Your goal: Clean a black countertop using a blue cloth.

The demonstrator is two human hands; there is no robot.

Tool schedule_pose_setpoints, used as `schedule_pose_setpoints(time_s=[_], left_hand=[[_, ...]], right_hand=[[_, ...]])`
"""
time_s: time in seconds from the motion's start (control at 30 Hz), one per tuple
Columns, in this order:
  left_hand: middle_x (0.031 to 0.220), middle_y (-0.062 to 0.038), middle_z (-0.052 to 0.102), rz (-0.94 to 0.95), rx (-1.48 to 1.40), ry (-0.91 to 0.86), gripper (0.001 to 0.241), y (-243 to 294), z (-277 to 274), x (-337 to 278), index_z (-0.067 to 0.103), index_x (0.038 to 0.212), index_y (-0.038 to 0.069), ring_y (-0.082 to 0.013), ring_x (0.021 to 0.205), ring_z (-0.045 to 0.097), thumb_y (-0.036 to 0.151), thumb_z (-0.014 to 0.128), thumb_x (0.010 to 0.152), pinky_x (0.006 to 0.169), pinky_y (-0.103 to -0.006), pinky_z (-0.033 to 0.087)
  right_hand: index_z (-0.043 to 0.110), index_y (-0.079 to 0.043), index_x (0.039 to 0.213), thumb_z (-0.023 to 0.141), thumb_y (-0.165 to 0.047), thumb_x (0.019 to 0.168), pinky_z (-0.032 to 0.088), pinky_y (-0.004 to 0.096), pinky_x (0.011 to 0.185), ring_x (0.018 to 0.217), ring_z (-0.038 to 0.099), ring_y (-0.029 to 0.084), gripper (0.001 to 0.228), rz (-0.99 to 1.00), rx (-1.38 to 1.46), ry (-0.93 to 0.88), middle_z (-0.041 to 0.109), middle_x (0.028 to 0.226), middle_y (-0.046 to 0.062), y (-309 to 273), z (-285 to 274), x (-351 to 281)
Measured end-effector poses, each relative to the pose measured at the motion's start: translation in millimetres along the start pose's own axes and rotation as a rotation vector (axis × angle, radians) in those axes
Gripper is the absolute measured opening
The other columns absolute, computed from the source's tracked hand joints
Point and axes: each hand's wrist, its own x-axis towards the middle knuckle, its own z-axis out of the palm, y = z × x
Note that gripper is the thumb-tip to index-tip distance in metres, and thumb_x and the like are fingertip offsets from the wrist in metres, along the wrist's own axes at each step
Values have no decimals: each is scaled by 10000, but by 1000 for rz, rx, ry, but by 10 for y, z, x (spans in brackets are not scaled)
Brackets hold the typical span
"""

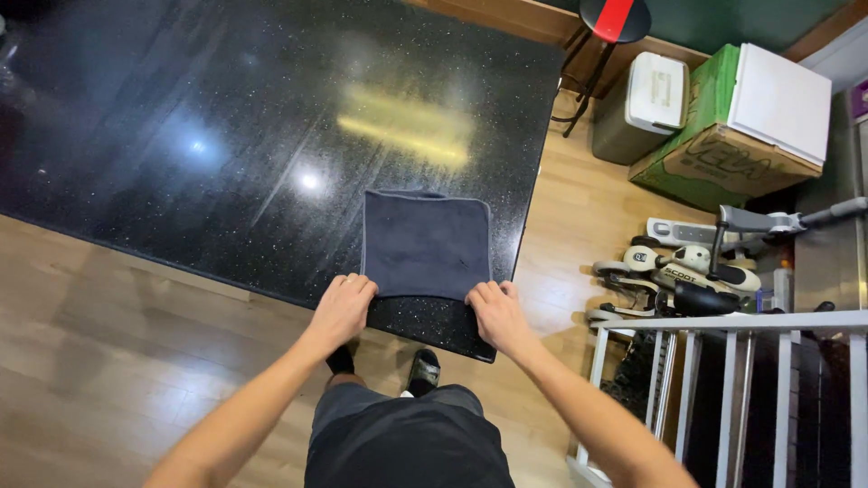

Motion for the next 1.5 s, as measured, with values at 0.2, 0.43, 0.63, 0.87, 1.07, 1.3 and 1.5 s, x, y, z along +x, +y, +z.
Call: schedule_pose_setpoints(time_s=[0.2,0.43,0.63,0.87,1.07,1.3,1.5], left_hand=[[918,-77,670,28,-171,-138,68,-184,-427,369,637,956,102,-302,975,620,84,623,892,866,-439,429],[921,-41,690,70,-32,-195,101,-620,-337,958,641,952,130,-265,1003,637,96,646,858,948,-519,391],[1044,-125,676,-108,148,239,285,-680,-328,1729,669,1143,79,-337,1032,624,132,681,862,894,-566,410],[1453,-183,522,-335,20,-27,489,-357,602,1780,572,1388,109,-387,1382,445,380,543,982,1139,-583,312],[1679,-123,240,-303,139,19,586,-364,892,1935,443,1550,337,-431,1542,140,511,438,990,1091,-823,4],[1705,-124,225,-220,155,98,597,-718,929,2799,447,1595,321,-447,1565,97,492,439,1024,1066,-859,-60],[1725,-102,210,-194,152,19,579,-593,860,2542,392,1598,349,-444,1574,100,500,423,1040,1096,-847,-55]], right_hand=[[626,-79,981,703,-145,792,410,431,812,921,576,296,215,-235,90,-44,616,955,101,104,-458,250],[672,-120,794,701,-203,695,423,476,871,882,626,316,132,-154,1,-202,673,795,95,726,-153,925],[703,-116,981,699,-213,784,440,518,885,1015,640,317,220,201,-160,24,698,997,109,910,-243,1737],[533,-125,1430,608,-279,948,344,578,1144,1432,413,350,512,-90,68,-26,468,1546,114,813,299,1869],[374,-296,1587,495,-415,998,136,719,1176,1557,192,332,613,61,-40,-92,265,1687,49,734,431,1986],[361,-336,1608,478,-434,1033,75,786,1174,1588,165,361,595,157,-62,23,276,1692,42,1171,432,2600],[375,-346,1609,473,-384,1057,44,840,1111,1575,152,396,562,283,-166,63,254,1713,5,799,453,2186]])
